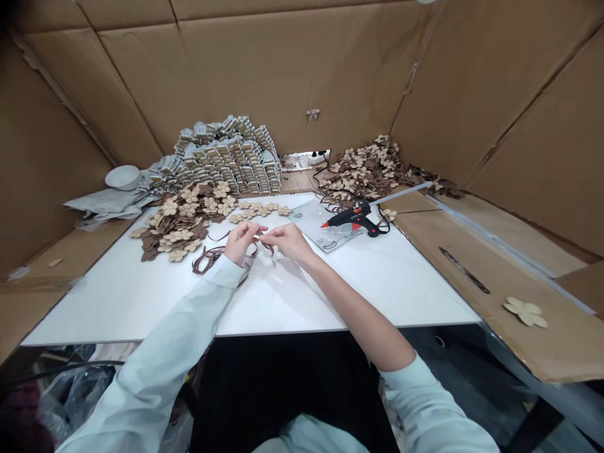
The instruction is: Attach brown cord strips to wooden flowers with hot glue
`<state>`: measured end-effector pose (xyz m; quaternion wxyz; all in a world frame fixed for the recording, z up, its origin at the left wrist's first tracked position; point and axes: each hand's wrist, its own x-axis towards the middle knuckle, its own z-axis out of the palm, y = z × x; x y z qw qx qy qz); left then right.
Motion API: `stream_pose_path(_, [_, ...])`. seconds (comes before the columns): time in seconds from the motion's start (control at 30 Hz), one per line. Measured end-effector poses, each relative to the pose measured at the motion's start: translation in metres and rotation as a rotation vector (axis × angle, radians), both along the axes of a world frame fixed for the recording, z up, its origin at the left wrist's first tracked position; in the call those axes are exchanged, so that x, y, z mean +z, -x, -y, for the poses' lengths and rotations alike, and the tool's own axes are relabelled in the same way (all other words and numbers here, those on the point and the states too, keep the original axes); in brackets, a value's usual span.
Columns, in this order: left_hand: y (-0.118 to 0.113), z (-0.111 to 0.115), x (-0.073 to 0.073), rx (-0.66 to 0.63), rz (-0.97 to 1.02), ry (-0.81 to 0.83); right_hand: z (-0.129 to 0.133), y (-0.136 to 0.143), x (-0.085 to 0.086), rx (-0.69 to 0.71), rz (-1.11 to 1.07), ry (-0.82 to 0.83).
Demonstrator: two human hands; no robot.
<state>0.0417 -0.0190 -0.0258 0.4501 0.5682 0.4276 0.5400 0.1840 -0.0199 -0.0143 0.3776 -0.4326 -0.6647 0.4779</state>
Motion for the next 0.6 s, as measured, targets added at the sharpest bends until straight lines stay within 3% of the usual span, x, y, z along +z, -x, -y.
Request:
stream_pose_path(0.23, [0.0013,-0.0045,-0.0035,0.042,0.068,0.024,0.0084,-0.0098,0.0047,0.203,-0.012,0.256])
stream_pose_path(0.6, [0.0004,-0.0018,-0.0005,0.047,0.104,0.05,0.0092,-0.0118,-0.0026,0.266,0.002,0.3])
